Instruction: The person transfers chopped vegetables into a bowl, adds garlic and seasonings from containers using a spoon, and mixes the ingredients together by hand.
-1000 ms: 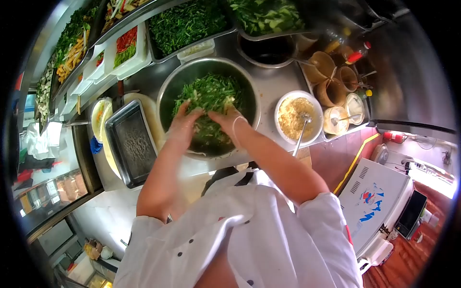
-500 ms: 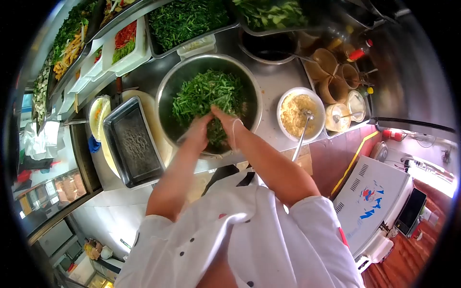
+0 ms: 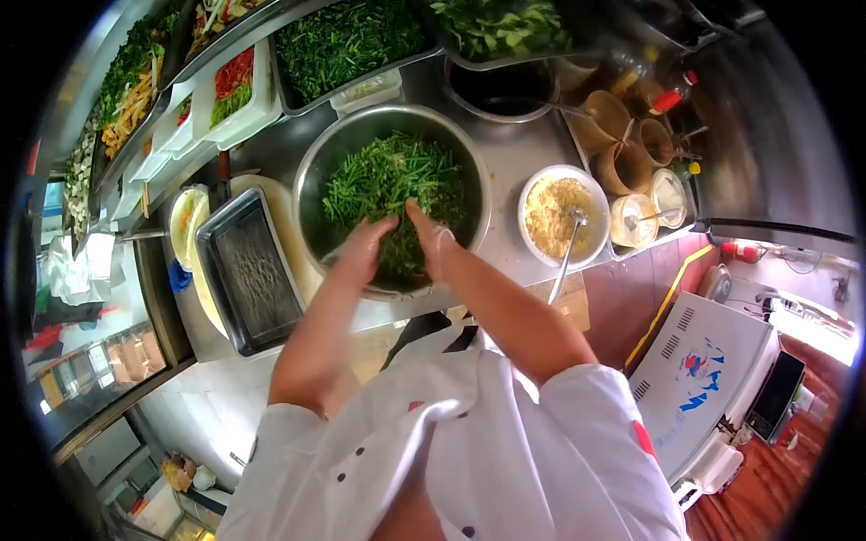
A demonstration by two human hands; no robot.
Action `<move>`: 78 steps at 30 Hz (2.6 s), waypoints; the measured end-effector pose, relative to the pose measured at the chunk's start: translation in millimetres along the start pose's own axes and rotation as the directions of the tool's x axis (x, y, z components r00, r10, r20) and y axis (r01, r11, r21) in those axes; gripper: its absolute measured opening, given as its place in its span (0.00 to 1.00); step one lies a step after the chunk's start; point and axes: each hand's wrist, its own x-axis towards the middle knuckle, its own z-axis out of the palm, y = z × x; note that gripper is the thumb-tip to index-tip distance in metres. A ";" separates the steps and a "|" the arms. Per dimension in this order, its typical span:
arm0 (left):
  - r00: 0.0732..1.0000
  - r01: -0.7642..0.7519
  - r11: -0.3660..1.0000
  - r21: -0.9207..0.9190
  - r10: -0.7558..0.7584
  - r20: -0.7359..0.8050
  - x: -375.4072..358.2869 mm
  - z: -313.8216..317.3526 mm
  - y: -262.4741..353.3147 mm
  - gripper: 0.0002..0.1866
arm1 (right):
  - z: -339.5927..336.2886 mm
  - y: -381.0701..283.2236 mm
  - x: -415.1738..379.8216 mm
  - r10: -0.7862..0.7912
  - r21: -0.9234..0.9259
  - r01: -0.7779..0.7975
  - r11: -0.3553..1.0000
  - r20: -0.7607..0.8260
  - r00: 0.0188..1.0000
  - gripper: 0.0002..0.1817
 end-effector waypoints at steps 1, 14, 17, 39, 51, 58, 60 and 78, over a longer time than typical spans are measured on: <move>0.995 -0.051 0.998 0.049 0.046 0.092 -1.5 -17.7 5.6 0.28 | -3.3 -8.1 -14.5 -0.065 -0.079 0.065 0.995 0.000 0.998 0.39; 0.996 -0.018 0.999 0.032 0.015 0.086 -7.4 -26.6 3.6 0.36 | -33.4 26.1 30.6 0.008 -0.201 -0.008 0.980 -0.001 1.000 0.42; 0.997 -0.074 0.969 -0.236 0.068 -0.032 -36.9 -38.7 7.8 0.29 | -58.1 -8.4 18.7 -0.026 -0.482 -0.029 0.876 -0.107 0.994 0.44; 0.990 -0.132 0.847 0.516 0.142 0.019 85.0 -44.0 -21.7 0.66 | -37.8 -11.6 76.4 -0.132 -0.338 0.090 0.937 -0.103 0.986 0.55; 0.971 0.089 0.917 0.389 0.007 -0.239 29.4 27.7 35.3 0.53 | -53.2 -53.6 -19.9 -0.345 -0.496 0.340 0.799 0.085 0.935 0.48; 0.995 -0.097 0.962 0.254 0.097 0.013 19.7 -38.3 52.7 0.48 | -56.7 -54.9 20.4 -0.512 -0.664 0.251 0.704 -0.229 0.828 0.50; 0.983 -0.035 0.940 0.339 0.093 -0.156 54.6 -34.0 46.9 0.52 | -65.1 -54.4 44.4 -0.572 -0.516 0.354 0.780 -0.360 0.737 0.51; 0.906 0.261 0.692 0.673 0.066 -0.419 84.9 30.2 57.5 0.47 | -42.8 -48.8 75.7 -0.269 -0.347 0.158 0.925 -0.299 0.916 0.50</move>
